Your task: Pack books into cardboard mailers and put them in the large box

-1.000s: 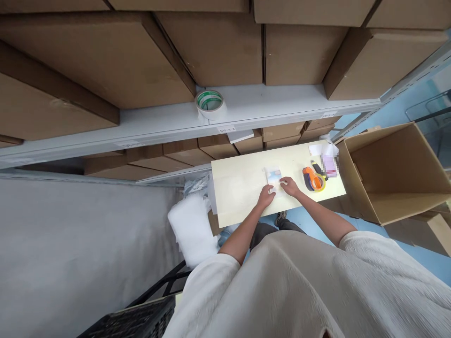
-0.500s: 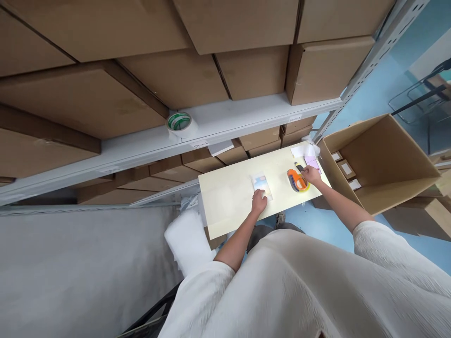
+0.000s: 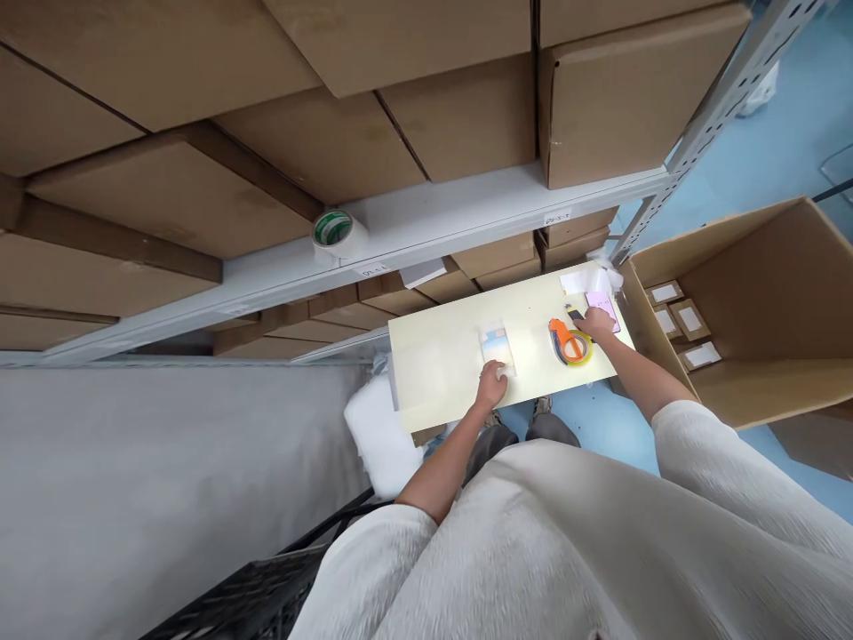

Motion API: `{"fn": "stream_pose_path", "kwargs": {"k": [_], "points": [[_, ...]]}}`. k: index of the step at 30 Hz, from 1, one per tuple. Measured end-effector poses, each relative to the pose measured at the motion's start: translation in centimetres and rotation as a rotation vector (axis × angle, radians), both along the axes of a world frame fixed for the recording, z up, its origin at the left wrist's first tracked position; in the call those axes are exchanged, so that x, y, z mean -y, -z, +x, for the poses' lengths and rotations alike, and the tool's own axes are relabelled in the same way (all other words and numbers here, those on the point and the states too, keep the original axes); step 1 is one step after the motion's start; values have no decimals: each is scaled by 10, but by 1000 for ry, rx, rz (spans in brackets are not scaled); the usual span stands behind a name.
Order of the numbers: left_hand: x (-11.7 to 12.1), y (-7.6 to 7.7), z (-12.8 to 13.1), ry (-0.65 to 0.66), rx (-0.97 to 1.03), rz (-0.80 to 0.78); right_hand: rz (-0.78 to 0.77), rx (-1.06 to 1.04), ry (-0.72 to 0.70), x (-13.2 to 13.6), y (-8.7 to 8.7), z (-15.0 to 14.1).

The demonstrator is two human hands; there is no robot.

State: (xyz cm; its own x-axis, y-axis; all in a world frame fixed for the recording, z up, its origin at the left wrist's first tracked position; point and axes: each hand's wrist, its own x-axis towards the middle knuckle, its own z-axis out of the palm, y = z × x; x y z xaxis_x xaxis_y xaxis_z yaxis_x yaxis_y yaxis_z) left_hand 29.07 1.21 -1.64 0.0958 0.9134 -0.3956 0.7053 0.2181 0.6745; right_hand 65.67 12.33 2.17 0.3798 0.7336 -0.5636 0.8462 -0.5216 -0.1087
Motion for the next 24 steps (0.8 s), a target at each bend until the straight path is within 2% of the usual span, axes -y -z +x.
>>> {"fn": "stream_pose_path", "kwargs": {"k": [6, 11, 14, 17, 19, 21, 24], "points": [[-3, -1, -3, -28, -13, -6, -25, 55, -122, -12, 8, -5], [-3, 1, 0, -26, 8, -14, -13, 47, -184, -17, -1, -8], [-3, 3, 2, -27, 19, -13, 122, 31, -203, -21, -16, -8], [-3, 4, 2, -42, 35, -9, 326, -25, -156, -32, -36, -11], [-3, 4, 0, -47, 51, -4, 487, -147, -112, -40, -51, -16], [-3, 3, -4, -48, 65, 6, 624, -377, -85, -47, -65, -28], [-3, 3, -14, -59, 76, 24, 650, -837, -32, -46, -82, -60]]}}
